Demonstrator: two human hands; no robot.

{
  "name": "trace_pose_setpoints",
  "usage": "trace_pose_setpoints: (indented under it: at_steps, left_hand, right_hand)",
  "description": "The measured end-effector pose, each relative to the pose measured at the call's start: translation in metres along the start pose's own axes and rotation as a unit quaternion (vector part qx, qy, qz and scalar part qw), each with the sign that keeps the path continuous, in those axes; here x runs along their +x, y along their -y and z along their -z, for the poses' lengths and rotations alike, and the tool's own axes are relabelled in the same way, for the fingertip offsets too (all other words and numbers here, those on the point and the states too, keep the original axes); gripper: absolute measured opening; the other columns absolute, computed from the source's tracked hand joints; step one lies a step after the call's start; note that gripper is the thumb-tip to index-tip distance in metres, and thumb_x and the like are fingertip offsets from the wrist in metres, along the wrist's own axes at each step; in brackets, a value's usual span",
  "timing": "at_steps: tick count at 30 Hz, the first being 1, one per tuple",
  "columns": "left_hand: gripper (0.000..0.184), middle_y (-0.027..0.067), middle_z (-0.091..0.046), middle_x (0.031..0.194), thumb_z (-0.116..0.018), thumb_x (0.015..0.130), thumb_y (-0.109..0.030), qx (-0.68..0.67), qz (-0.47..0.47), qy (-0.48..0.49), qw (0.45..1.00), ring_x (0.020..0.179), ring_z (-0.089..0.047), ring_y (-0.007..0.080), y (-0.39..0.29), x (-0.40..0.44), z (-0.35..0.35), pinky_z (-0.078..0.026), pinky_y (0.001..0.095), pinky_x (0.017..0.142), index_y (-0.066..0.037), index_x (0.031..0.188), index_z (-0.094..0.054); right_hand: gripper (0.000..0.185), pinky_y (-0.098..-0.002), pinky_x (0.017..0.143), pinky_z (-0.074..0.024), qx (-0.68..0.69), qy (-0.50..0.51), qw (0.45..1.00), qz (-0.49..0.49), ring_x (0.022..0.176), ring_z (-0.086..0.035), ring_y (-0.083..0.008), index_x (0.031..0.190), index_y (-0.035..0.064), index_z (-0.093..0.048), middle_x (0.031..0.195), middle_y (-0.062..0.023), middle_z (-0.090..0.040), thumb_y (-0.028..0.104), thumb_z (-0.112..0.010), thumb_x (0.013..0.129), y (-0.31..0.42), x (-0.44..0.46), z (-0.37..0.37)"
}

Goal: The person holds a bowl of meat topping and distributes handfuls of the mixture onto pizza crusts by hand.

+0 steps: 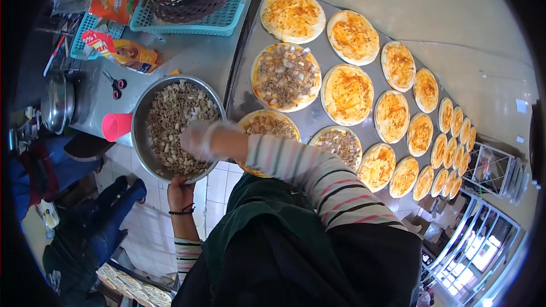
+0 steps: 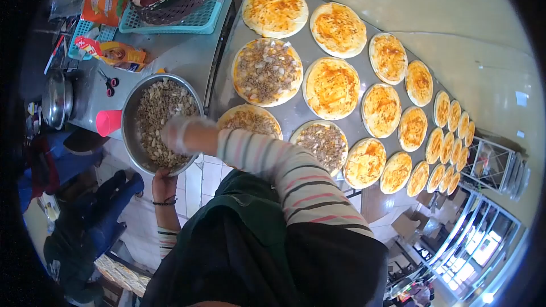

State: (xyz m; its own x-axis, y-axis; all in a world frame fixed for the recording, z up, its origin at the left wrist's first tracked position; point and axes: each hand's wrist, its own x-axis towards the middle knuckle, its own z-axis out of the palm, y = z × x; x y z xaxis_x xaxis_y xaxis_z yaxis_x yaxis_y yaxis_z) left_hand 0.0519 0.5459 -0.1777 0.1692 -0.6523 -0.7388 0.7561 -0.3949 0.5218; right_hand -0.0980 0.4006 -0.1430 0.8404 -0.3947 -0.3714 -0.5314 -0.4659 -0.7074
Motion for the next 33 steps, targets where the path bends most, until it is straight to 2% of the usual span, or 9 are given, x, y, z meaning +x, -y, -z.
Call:
trace_pose_setpoints:
  at_steps: [11, 14, 18, 19, 20, 22, 27, 29, 33]
  left_hand:
    - [0.039, 0.0166, -0.046, 0.106, -0.037, 0.066, 0.004, -0.015, 0.016, -0.004, 1.0, 0.095, -0.049, 0.0281, 0.001, 0.005, 0.01, -0.046, 0.0371, 0.078, 0.008, 0.105, -0.037]
    - [0.042, 0.0168, -0.045, 0.108, -0.038, 0.065, 0.005, -0.009, -0.005, 0.022, 1.0, 0.096, -0.049, 0.0283, 0.0, 0.001, 0.003, -0.047, 0.0367, 0.078, 0.007, 0.108, -0.035]
    - [0.044, 0.0171, -0.044, 0.108, -0.038, 0.064, 0.005, -0.011, 0.002, 0.0, 1.0, 0.096, -0.048, 0.0285, -0.001, 0.005, 0.01, -0.046, 0.037, 0.079, 0.007, 0.108, -0.035]
    - [0.043, 0.0172, -0.044, 0.108, -0.038, 0.064, 0.005, -0.006, -0.001, -0.011, 1.0, 0.096, -0.048, 0.0286, 0.0, 0.006, 0.012, -0.046, 0.037, 0.079, 0.008, 0.107, -0.036]
    - [0.043, 0.0172, -0.044, 0.108, -0.038, 0.064, 0.005, -0.008, 0.0, -0.011, 1.0, 0.096, -0.048, 0.0286, 0.0, 0.006, 0.012, -0.046, 0.037, 0.079, 0.008, 0.107, -0.036]
    - [0.041, 0.0174, -0.044, 0.108, -0.038, 0.064, 0.005, -0.001, 0.004, -0.004, 1.0, 0.096, -0.049, 0.0285, 0.0, 0.006, 0.014, -0.046, 0.0371, 0.078, 0.009, 0.105, -0.037]
    - [0.036, 0.0173, -0.046, 0.105, -0.038, 0.064, 0.005, 0.008, 0.003, -0.01, 1.0, 0.093, -0.05, 0.0281, -0.001, 0.005, 0.01, -0.048, 0.0369, 0.076, 0.009, 0.1, -0.04]
    - [0.031, 0.0166, -0.048, 0.102, -0.038, 0.064, 0.005, 0.013, 0.0, -0.028, 1.0, 0.09, -0.052, 0.0277, -0.001, 0.004, 0.009, -0.049, 0.036, 0.074, 0.009, 0.095, -0.042]
    - [0.025, 0.0165, -0.049, 0.099, -0.038, 0.065, 0.005, 0.006, 0.003, -0.016, 1.0, 0.087, -0.053, 0.0273, -0.003, 0.004, 0.009, -0.05, 0.0353, 0.072, 0.008, 0.089, -0.045]
  right_hand:
    - [0.012, -0.0299, 0.053, -0.0465, -0.089, -0.118, 0.984, 0.103, 0.06, -0.057, -0.0223, 0.069, 0.0044, -0.061, 0.068, -0.0104, -0.059, 0.012, -0.052, 0.065, -0.003, 0.023, -0.032]
    - [0.015, -0.0255, 0.052, -0.0446, 0.418, 0.023, 0.908, 0.001, 0.059, -0.055, -0.0147, 0.078, 0.0036, -0.06, 0.067, -0.0075, -0.057, 0.013, -0.051, 0.07, -0.018, 0.013, -0.011]
    - [0.019, -0.0231, 0.056, -0.0461, 0.545, -0.208, 0.813, -0.012, 0.069, -0.056, -0.0121, 0.083, 0.002, -0.06, 0.077, -0.0083, -0.059, 0.012, -0.058, 0.067, -0.04, -0.087, 0.037]
    - [0.021, -0.0219, 0.056, -0.0455, 0.267, -0.411, 0.825, 0.28, 0.068, -0.056, -0.0116, 0.087, 0.0021, -0.059, 0.079, -0.0079, -0.059, 0.01, -0.058, 0.067, -0.068, -0.111, 0.036]
    - [0.021, -0.022, 0.056, -0.0453, 0.024, -0.488, 0.786, 0.378, 0.068, -0.056, -0.0118, 0.089, 0.0009, -0.058, 0.077, -0.0078, -0.058, 0.008, -0.056, 0.069, -0.102, -0.123, 0.044]
    - [0.019, -0.0257, 0.064, -0.0463, 0.516, -0.397, 0.747, -0.132, 0.071, -0.055, -0.0198, 0.089, -0.006, -0.053, 0.08, -0.0113, -0.056, 0.007, -0.051, 0.075, -0.126, -0.165, 0.031]
    - [0.019, -0.0253, 0.063, -0.0454, 0.493, -0.446, 0.718, -0.208, 0.071, -0.055, -0.0179, 0.087, -0.0015, -0.057, 0.081, -0.01, -0.057, 0.01, -0.051, 0.073, -0.235, -0.195, -0.016]
    - [0.018, -0.0273, 0.064, -0.0451, -0.033, -0.433, 0.802, -0.41, 0.069, -0.056, -0.0188, 0.081, 0.0051, -0.06, 0.081, -0.0101, -0.058, 0.015, -0.055, 0.068, -0.22, -0.187, -0.008]
    - [0.016, -0.0281, 0.064, -0.0449, 0.055, -0.443, 0.784, -0.432, 0.067, -0.056, -0.0197, 0.076, 0.0085, -0.061, 0.079, -0.0104, -0.058, 0.018, -0.056, 0.065, -0.22, -0.182, -0.003]
